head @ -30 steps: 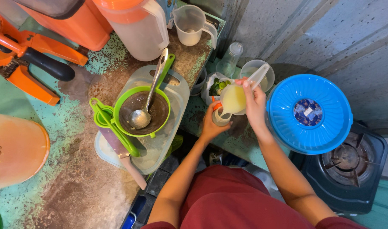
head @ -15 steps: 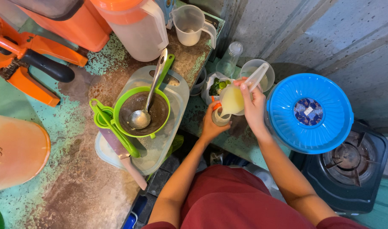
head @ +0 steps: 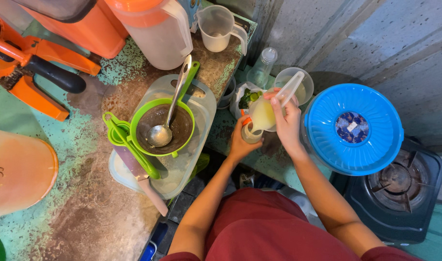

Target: The person presses a lime with a green manual juicer, collects the juice in a strainer, and pours it into a squeeze bottle. They then add more liquid from a measuring cup, close the bottle, walk to a tap to rinse the bottle, and return to the counter. Finally, they place a plastic bag into a refrigerator and close the door.

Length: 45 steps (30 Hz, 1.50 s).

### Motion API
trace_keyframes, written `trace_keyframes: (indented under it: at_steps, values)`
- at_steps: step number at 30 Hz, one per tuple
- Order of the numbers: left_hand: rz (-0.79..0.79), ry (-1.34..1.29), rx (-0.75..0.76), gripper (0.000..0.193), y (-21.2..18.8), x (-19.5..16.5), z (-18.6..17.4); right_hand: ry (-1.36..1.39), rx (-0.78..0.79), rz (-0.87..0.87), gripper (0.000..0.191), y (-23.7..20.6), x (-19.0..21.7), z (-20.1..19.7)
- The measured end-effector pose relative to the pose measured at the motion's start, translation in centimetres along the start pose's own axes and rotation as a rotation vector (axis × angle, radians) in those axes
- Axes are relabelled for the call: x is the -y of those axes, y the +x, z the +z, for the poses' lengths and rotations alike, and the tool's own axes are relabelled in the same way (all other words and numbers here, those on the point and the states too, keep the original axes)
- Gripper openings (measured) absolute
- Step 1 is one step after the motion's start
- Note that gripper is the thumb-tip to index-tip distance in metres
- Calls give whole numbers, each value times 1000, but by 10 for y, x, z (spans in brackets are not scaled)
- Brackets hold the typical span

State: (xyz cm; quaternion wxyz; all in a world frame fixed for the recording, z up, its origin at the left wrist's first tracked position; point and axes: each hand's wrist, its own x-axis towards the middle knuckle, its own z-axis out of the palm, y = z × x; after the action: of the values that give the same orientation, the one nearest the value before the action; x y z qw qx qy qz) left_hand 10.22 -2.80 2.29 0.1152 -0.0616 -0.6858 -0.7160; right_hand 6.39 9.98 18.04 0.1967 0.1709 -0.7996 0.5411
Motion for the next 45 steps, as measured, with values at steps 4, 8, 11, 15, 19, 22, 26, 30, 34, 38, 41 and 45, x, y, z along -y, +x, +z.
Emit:
trace_keyframes:
  at_steps: [4,8,11,15,19,22,26,30,34,38,41,45]
  values:
    - [4,-20,7,85,0,2,0,-55,10,-36,21,0,3,0]
    - [-8,-14,2,87,1,4,1,-90,25,-83,20,0,6,-1]
    - [0,8,-3,88,2,5,1,-128,39,-118,19,-1,6,-1]
    - [0,19,-3,88,1,7,1,-148,51,-147,20,0,6,-1]
    - [-2,23,-12,88,0,11,2,-147,61,-167,21,0,5,0]
    - [-12,-4,-22,92,0,15,3,-160,76,-200,22,0,6,0]
    - [-20,-28,-13,91,1,17,4,-171,89,-236,23,-2,7,0]
    - [-4,27,-26,88,2,18,4,-182,109,-265,24,-3,8,0]
    - [-10,34,-29,87,1,17,5,-226,131,-303,25,-4,8,1]
    - [-2,23,-35,85,1,15,5,-229,153,-328,26,-6,6,0]
    - [-22,17,-36,83,2,11,5,-229,167,-355,27,-8,3,-1]
    - [-83,-19,-25,82,4,5,5,-226,173,-385,26,-10,0,-2]
